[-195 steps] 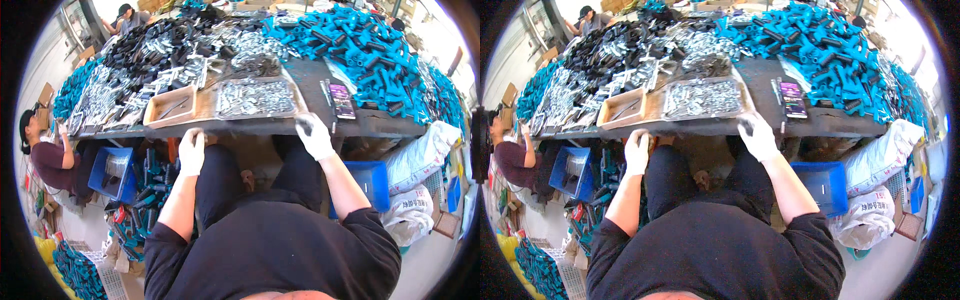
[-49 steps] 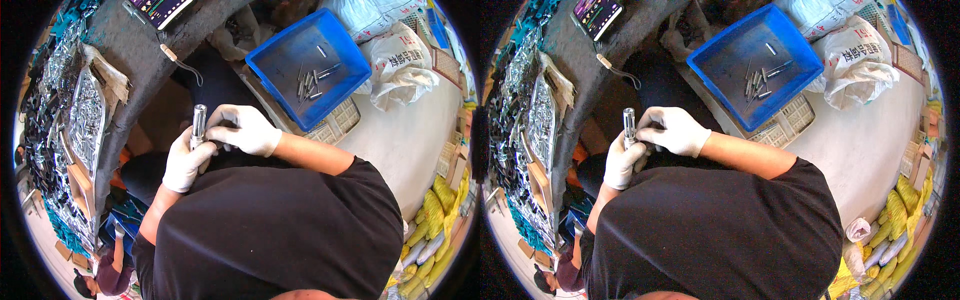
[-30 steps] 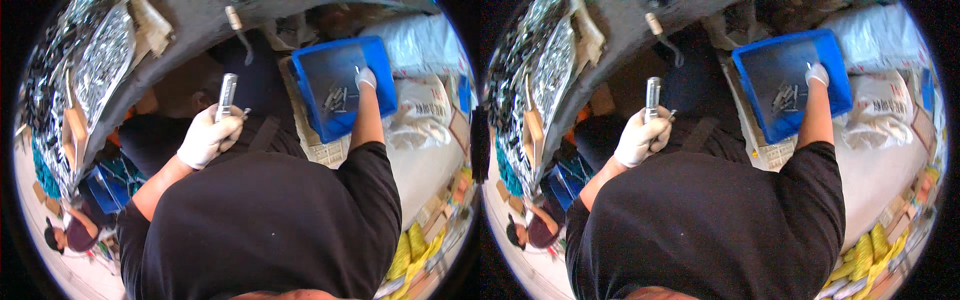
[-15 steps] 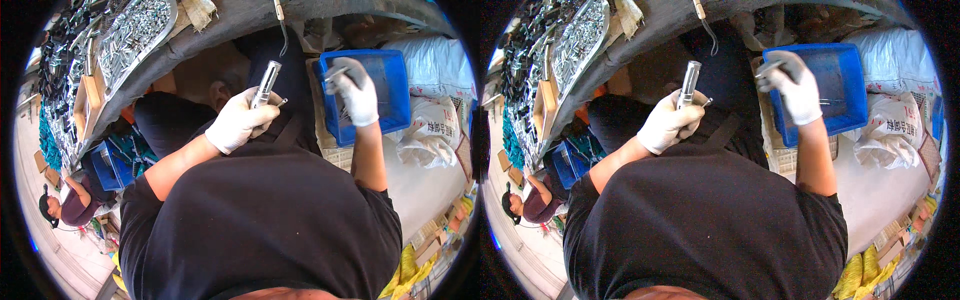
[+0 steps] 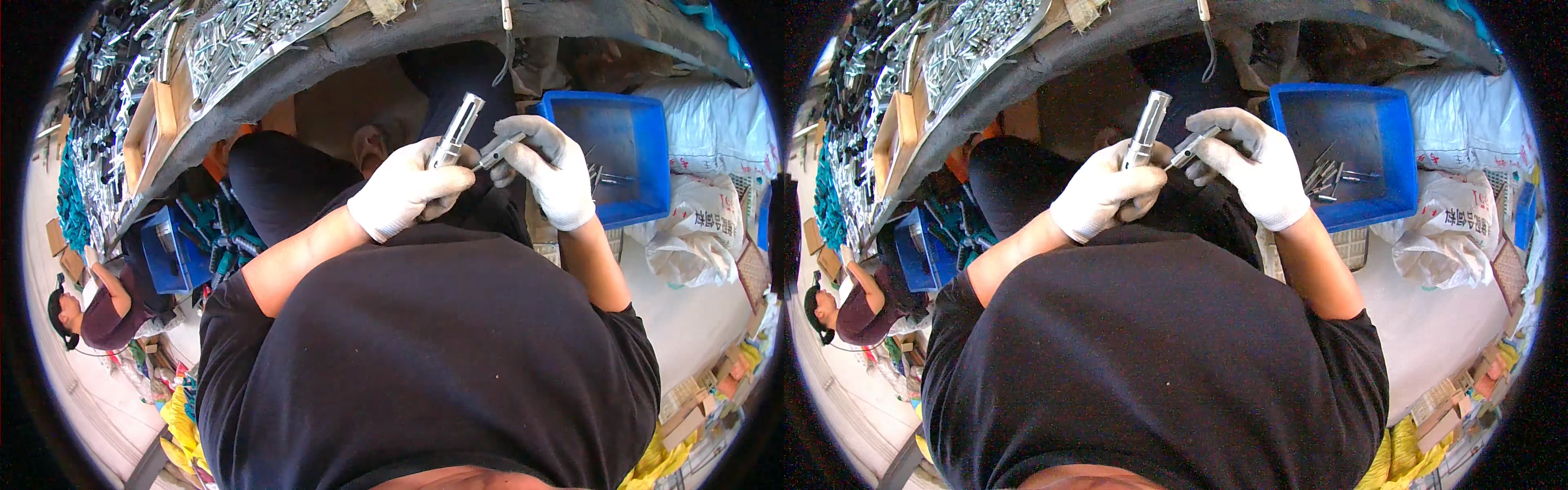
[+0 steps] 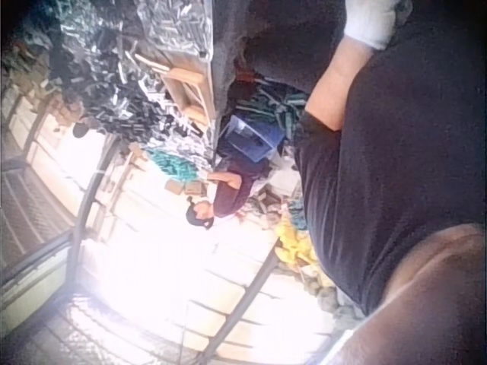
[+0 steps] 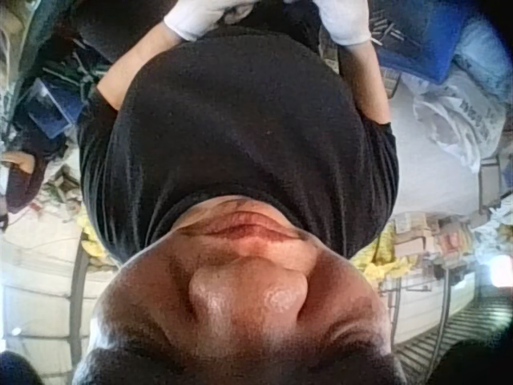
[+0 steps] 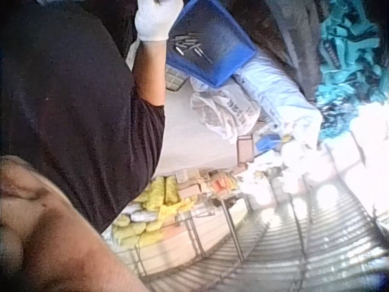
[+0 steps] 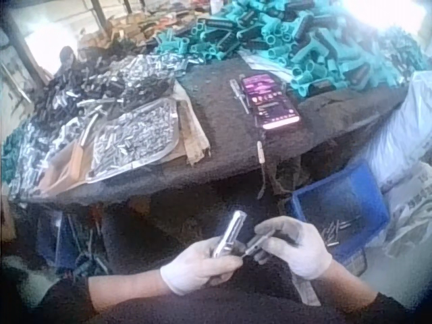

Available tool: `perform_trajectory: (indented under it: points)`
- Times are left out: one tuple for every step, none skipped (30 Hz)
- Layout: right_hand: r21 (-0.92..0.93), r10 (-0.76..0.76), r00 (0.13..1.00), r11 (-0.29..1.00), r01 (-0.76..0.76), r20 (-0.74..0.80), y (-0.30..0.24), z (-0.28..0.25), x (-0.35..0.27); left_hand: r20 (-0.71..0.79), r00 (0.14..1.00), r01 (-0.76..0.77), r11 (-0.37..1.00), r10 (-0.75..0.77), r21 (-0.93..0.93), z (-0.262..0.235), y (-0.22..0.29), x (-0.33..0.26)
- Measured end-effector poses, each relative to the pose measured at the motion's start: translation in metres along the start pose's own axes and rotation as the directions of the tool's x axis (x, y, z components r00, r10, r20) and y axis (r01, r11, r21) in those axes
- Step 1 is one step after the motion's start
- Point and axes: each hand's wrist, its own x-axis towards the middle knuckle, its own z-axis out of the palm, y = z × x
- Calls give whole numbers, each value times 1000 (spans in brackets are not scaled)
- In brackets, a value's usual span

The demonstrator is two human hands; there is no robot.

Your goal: The person assembles tools by hand, inserting springs, pins, and metal barrels into plastic sleeves and fitting them into handle grips.

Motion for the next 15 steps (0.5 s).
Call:
perform_trajectory:
  points:
    - [2,-6,1000,1000,6,-7,-1,2,0,1,1000,-3,1000,3,-2,-1,0,-1]
    - [-2,-6,1000,1000,6,-6,-2,3,-1,4,1000,-6,1000,6,-6,-2,-1,-3]
    - [-31,-6,1000,1000,6,-21,-4,6,-2,7,1000,-8,1000,9,-9,-3,-1,-4]
    - [-59,-7,999,998,5,-37,-5,8,-3,7,1000,-10,1000,10,-11,-4,-2,-5]
    - [-61,-7,999,998,5,-36,-5,9,-3,12,1000,-17,1000,17,-13,-6,-4,-6]
    - [-75,2,999,997,-5,-44,-5,11,-3,18,1000,-22,1000,22,-15,-7,-5,-6]
    - [-89,10,999,996,-15,-52,-5,12,-3,20,1000,-22,1000,22,-16,-7,-5,-7]
    - [-90,11,999,996,-16,-52,-5,13,-3,8,999,-34,999,34,-14,-7,-5,-9]
    - [-93,24,999,995,-28,-48,-5,12,-2,-2,999,-47,999,47,-11,-7,-5,-9]
    - [-97,37,998,994,-41,-43,-5,13,-1,-2,999,-47,999,47,-13,-7,-5,-10]
    - [-98,38,998,994,-42,-43,-5,14,-1,-3,998,-58,998,57,-13,-8,-6,-10]
    - [-97,39,998,994,-43,-48,-5,15,-1,-4,998,-68,998,68,-14,-9,-6,-10]
    - [-96,39,998,994,-44,-52,-5,16,0,-4,998,-69,997,69,-16,-9,-7,-10]
    - [-97,41,998,994,-46,-51,-4,16,0,-8,998,-69,998,69,11,-10,-7,-11]
    - [-110,29,999,993,-33,-39,-4,15,-1,-10,998,-69,997,70,38,-10,-7,-11]
